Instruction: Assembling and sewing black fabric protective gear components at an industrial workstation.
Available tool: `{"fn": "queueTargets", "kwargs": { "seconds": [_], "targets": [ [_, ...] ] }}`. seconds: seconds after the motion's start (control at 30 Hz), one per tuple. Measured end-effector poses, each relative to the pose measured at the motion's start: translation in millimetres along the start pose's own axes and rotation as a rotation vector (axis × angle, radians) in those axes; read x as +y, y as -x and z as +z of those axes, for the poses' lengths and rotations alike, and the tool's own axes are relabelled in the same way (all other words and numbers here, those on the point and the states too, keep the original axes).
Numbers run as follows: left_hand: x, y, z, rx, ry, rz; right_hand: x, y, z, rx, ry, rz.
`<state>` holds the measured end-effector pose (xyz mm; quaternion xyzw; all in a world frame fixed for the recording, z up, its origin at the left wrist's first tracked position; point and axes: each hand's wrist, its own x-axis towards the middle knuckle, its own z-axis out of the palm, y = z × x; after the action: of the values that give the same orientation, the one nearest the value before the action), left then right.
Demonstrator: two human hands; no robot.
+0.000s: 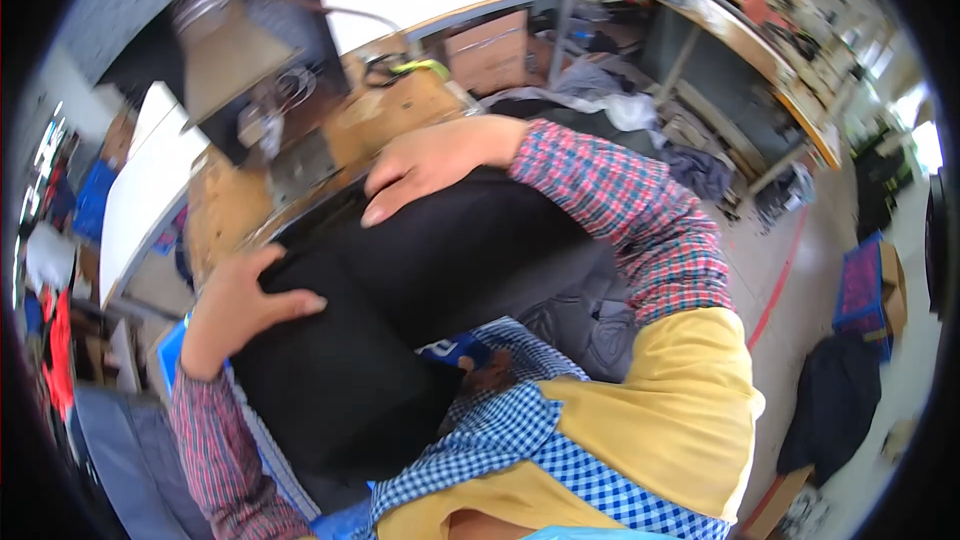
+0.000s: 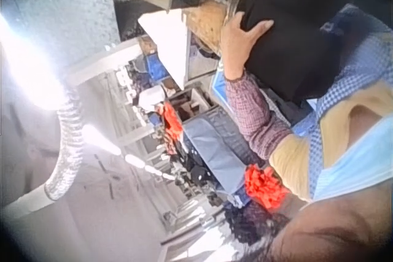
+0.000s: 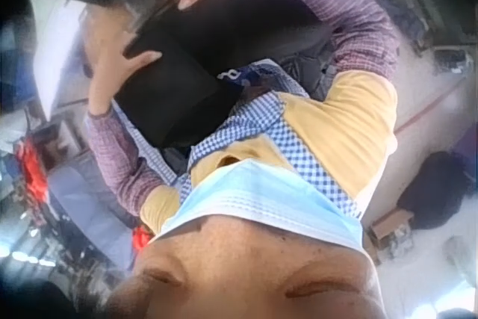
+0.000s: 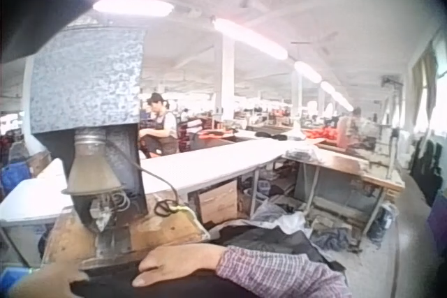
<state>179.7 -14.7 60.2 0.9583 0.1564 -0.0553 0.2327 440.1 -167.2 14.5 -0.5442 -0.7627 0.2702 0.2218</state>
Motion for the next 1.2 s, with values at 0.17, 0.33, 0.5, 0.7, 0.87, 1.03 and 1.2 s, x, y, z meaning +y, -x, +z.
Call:
{"fn": "queueTargets", "kwargs": {
  "seconds": [0.17, 0.33, 0.5, 0.7, 0.87, 1.03, 1.2],
  "targets": [
    [-39, -11, 0, 0.02, 0.093, 0.066, 3, -26, 1, 0.025, 0.161, 0.019],
    [-65, -20, 7, -0.002, 0.067, 0.019, 3, -37, 1, -0.005, 0.227, 0.07],
    [-69, -21, 11, 0.037, 0.156, 0.168, 14, -31, 3, -0.029, 0.095, 0.173],
    [-42, -18, 24, 0.038, 0.188, 0.139, 29, 11, 59, -0.489, -0.207, 0.174],
    [-25, -63, 55, 0.035, 0.137, 0.258, 36, 57, 120, -0.265, -1.085, 0.172],
    [12, -124, 97, 0.04, 0.28, 0.401, 41, 108, 133, 0.637, -1.986, -0.065],
    [54, -160, 144, -0.062, 0.299, 0.509, 50, 148, 138, 1.05, -2.018, -0.607]
  ]
}}
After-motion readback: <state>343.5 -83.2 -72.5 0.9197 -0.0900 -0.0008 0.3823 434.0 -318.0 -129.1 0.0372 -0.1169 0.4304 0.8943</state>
